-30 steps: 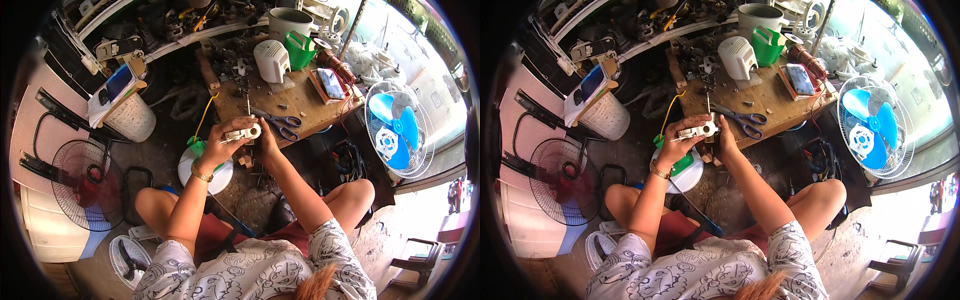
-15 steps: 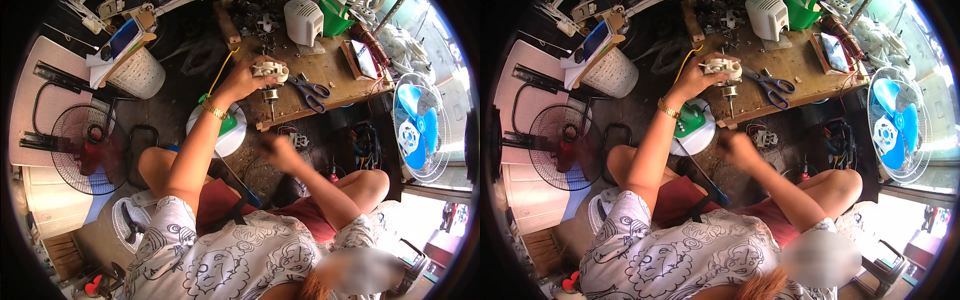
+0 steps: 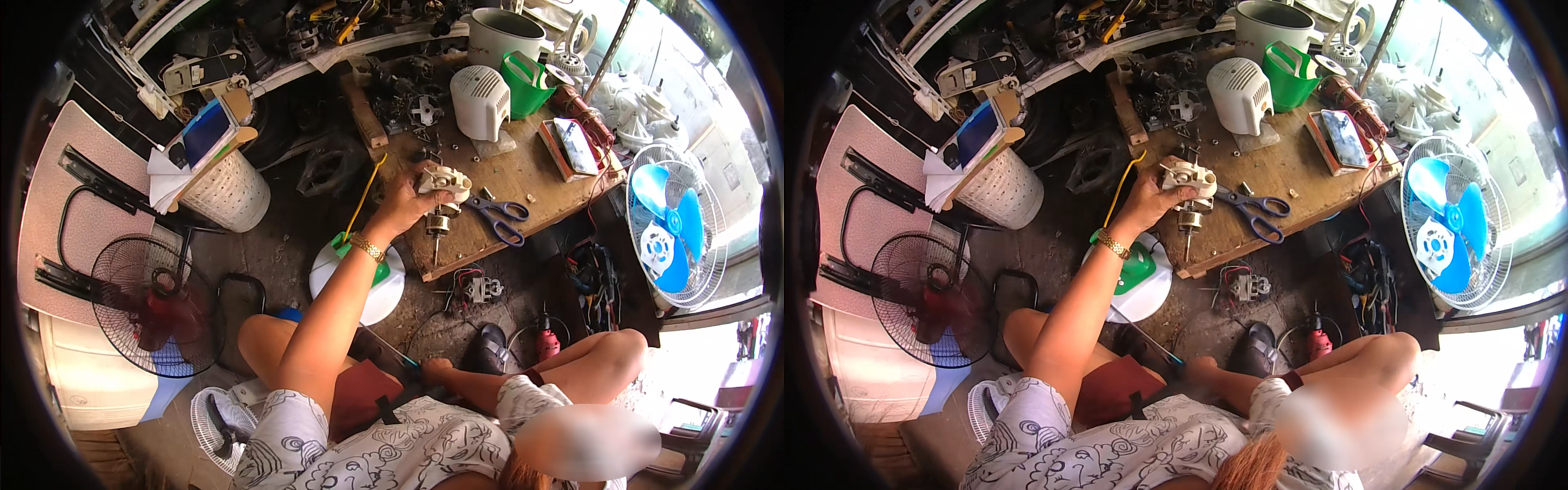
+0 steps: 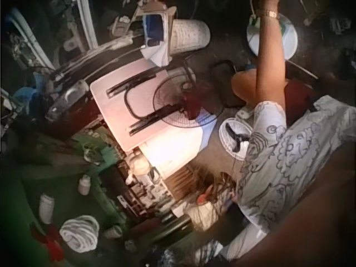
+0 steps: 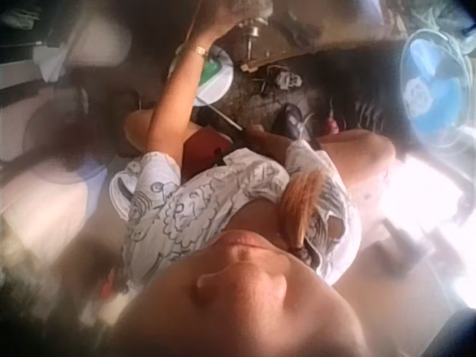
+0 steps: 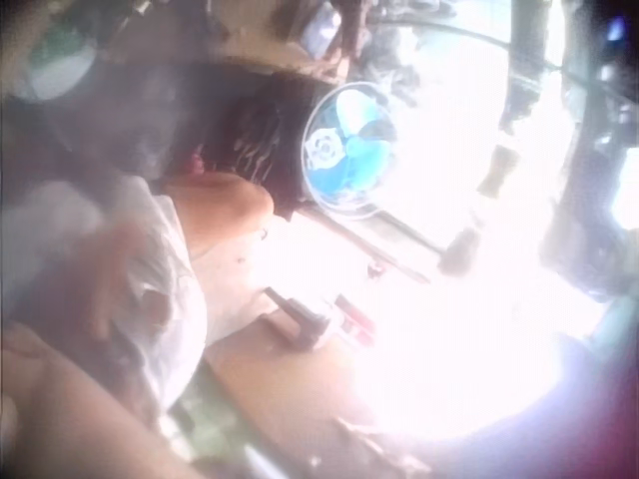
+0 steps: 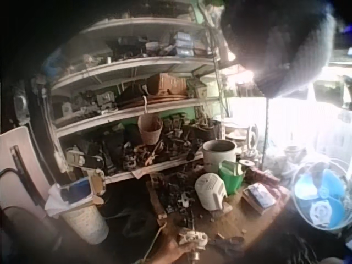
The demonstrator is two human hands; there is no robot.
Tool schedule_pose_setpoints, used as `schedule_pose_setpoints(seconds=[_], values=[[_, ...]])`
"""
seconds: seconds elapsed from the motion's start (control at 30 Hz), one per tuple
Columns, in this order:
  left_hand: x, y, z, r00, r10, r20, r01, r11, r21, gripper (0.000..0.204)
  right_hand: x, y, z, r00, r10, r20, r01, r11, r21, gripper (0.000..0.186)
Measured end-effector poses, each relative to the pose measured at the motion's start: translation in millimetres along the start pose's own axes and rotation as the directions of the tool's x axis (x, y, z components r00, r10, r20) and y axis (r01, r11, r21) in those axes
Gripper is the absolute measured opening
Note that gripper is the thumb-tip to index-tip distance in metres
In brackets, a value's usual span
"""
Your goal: The person sits on the floor in a cluttered workshop and repairs a small electrical component, likely a fan motor. They use a screwdriver to tighten screws on the motor housing and manipulate wires with their hands. The person also handles a blue plastic container and a green fan base during the process.
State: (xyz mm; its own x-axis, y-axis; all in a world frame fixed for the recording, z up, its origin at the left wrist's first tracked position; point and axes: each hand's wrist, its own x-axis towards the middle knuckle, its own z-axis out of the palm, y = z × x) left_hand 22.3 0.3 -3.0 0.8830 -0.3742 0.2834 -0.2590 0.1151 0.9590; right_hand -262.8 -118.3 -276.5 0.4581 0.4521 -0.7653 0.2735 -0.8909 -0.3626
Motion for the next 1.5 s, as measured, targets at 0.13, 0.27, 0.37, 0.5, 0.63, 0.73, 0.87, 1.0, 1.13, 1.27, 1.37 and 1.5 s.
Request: schedule_pose_setpoints(seconds=[0.13,0.27,0.37,0.5,0.63,0.73,0.87,1.0,1.13,1.27,1.37,1.5], values=[[-0.3,-8.4,10.5,0.991,0.075,-0.108,-0.087,0.990,-0.107,0.031,-50.1,8.3,-59.5,0.978,-0.003,-0.209,0.026,0.994,0.106,0.041],[-1.5,-21.1,8.1,0.987,0.090,-0.134,-0.109,0.984,-0.141,0.033,-150.3,11.3,-153.8,0.667,-0.263,-0.697,0.490,0.859,0.146,0.027],[-6.2,-23.6,17.7,0.988,0.056,-0.142,-0.088,0.971,-0.224,0.034,-246.9,-0.6,-237.3,0.393,-0.301,-0.869,0.675,0.736,0.050,0.028],[-13.9,-21.7,8.1,0.970,0.213,-0.118,-0.227,0.967,-0.113,0.032,-332.5,-1.7,-301.9,-0.136,-0.334,-0.933,0.699,0.635,-0.329,0.044],[-24.0,-4.0,11.6,0.978,0.203,-0.055,-0.210,0.949,-0.236,0.027,-391.8,-24.4,-360.6,-0.450,-0.099,-0.887,0.730,0.532,-0.430,0.036],[-24.0,-3.1,17.3,0.982,0.188,-0.033,-0.190,0.954,-0.232,0.026,-431.0,-45.3,-411.7,-0.561,-0.030,-0.827,0.757,0.385,-0.528,0.029],[-22.1,-0.7,23.6,0.985,0.170,0.003,-0.168,0.974,-0.150,0.023,-454.0,-62.8,-460.8,-0.606,0.136,-0.784,0.788,0.240,-0.568,0.024],[-18.1,-6.3,17.3,0.992,0.125,-0.005,-0.125,0.984,-0.128,0.025,-434.3,-86.2,-478.8,-0.699,0.176,-0.694,0.689,0.428,-0.585,0.029],[-16.2,-8.5,8.3,0.996,0.087,-0.022,-0.089,0.978,-0.187,0.026,-416.0,-57.5,-495.5,-0.635,-0.109,-0.765,0.706,0.321,-0.631,0.040],[-13.1,-9.6,12.9,0.998,0.058,-0.029,-0.063,0.980,-0.188,0.026,-408.7,-50.6,-501.9,-0.623,-0.144,-0.769,0.723,0.269,-0.636,0.038],[-10.1,-8.6,11.7,0.998,0.060,-0.030,-0.064,0.986,-0.154,0.026,-405.2,-48.0,-506.8,-0.612,-0.154,-0.776,0.739,0.237,-0.631,0.036],[-7.4,-8.6,13.5,0.999,0.024,-0.044,-0.031,0.986,-0.166,0.028,-399.2,-43.5,-514.2,-0.591,-0.169,-0.789,0.767,0.185,-0.614,0.034]])
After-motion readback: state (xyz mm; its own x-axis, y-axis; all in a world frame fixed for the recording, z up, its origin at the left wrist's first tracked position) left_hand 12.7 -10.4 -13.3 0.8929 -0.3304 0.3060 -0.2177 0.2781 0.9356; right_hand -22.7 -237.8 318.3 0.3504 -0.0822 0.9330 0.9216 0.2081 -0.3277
